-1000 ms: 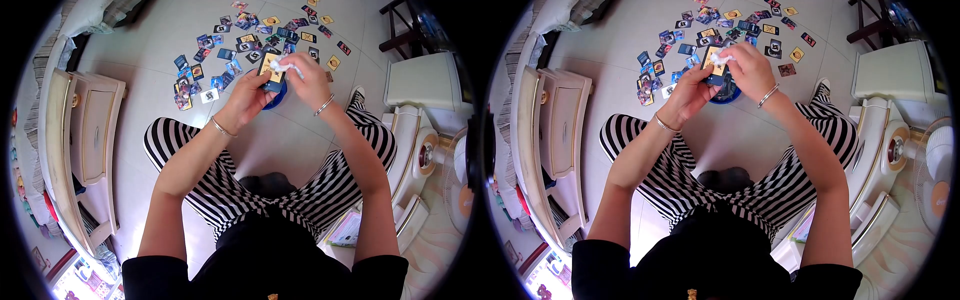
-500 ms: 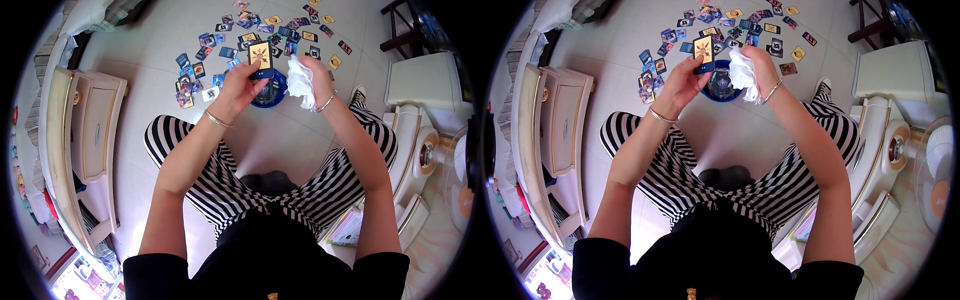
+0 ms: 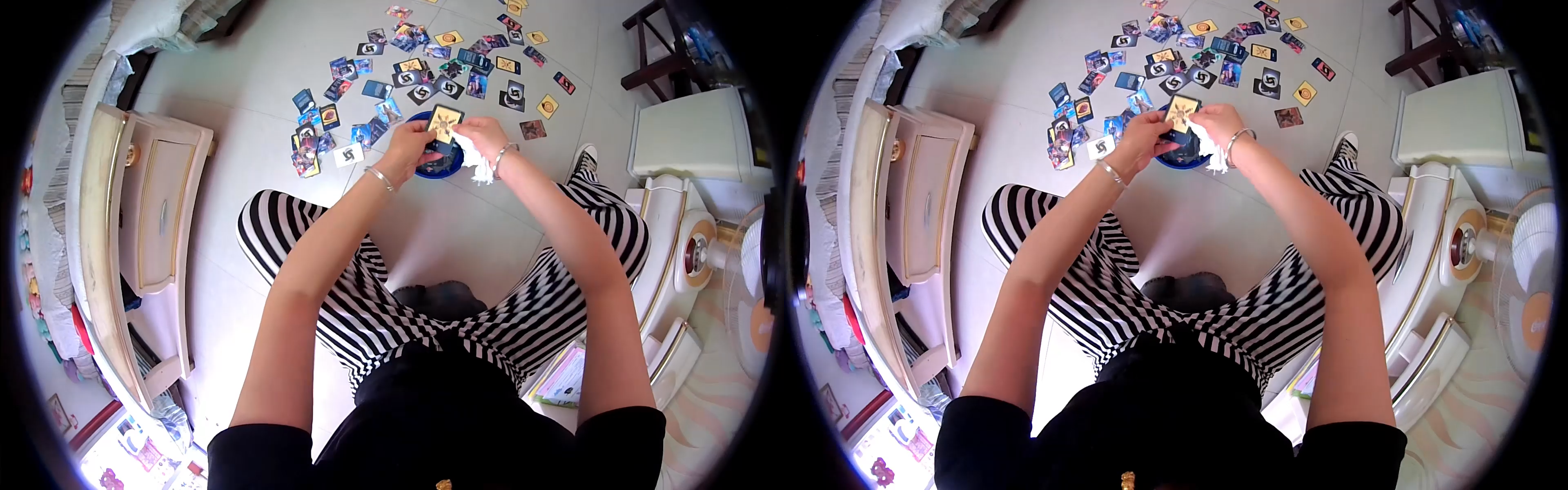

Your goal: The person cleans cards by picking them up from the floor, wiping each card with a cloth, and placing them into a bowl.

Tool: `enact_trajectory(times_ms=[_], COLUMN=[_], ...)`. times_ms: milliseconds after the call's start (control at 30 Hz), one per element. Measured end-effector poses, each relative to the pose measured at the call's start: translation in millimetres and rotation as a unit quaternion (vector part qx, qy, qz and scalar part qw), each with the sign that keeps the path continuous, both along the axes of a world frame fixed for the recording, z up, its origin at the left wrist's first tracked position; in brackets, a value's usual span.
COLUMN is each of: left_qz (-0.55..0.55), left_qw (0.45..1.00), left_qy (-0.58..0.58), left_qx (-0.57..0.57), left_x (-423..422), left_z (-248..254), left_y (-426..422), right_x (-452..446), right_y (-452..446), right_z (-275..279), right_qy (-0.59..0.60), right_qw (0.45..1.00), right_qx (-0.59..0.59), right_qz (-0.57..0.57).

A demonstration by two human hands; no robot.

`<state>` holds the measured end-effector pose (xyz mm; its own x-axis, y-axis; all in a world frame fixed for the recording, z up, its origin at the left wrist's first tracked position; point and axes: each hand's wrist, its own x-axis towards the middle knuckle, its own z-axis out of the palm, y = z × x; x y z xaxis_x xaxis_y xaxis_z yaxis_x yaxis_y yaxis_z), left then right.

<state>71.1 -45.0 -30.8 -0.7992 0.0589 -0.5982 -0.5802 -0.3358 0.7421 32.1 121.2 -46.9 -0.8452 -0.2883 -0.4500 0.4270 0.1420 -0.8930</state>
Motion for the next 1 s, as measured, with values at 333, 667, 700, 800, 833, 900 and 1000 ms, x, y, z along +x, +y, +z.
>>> enact_trajectory(times_ms=[333, 667, 700, 800, 833, 900, 1000], left_qz=[-0.035, -0.123, -0.089, 0.007, 0.046, 0.035, 0.015], left_qw=[0.971, 0.888, 0.907, 0.986, 0.991, 0.992, 0.993], left_qy=[-0.069, 0.044, 0.069, -0.026, -0.010, -0.001, 0.016], left_qx=[-0.225, -0.441, -0.405, -0.162, -0.126, -0.124, -0.116], left_x=[-23.9, -26.0, -26.4, -30.5, -32.9, -42.6, -62.0], left_z=[-166.6, -182.6, -184.4, -174.6, -162.6, -139.5, -111.3], left_y=[2.8, 14.2, 17.1, 32.9, 40.7, 54.0, 80.3], right_x=[-16.7, -17.6, -15.1, -12.6, -14.9, -22.1, -38.4], right_y=[-17.3, -6.7, -6.2, 1.6, 4.7, 15.6, 43.6], right_z=[-149.5, -187.7, -180.2, -155.9, -148.5, -138.2, -117.9], right_qy=[-0.105, -0.088, -0.084, -0.082, -0.080, -0.063, -0.036], right_qw=[0.975, 0.963, 0.967, 0.978, 0.975, 0.977, 0.973], right_qx=[0.195, 0.256, 0.241, 0.163, 0.161, 0.129, 0.103], right_qz=[0.009, 0.011, -0.018, -0.104, -0.127, -0.159, -0.202])
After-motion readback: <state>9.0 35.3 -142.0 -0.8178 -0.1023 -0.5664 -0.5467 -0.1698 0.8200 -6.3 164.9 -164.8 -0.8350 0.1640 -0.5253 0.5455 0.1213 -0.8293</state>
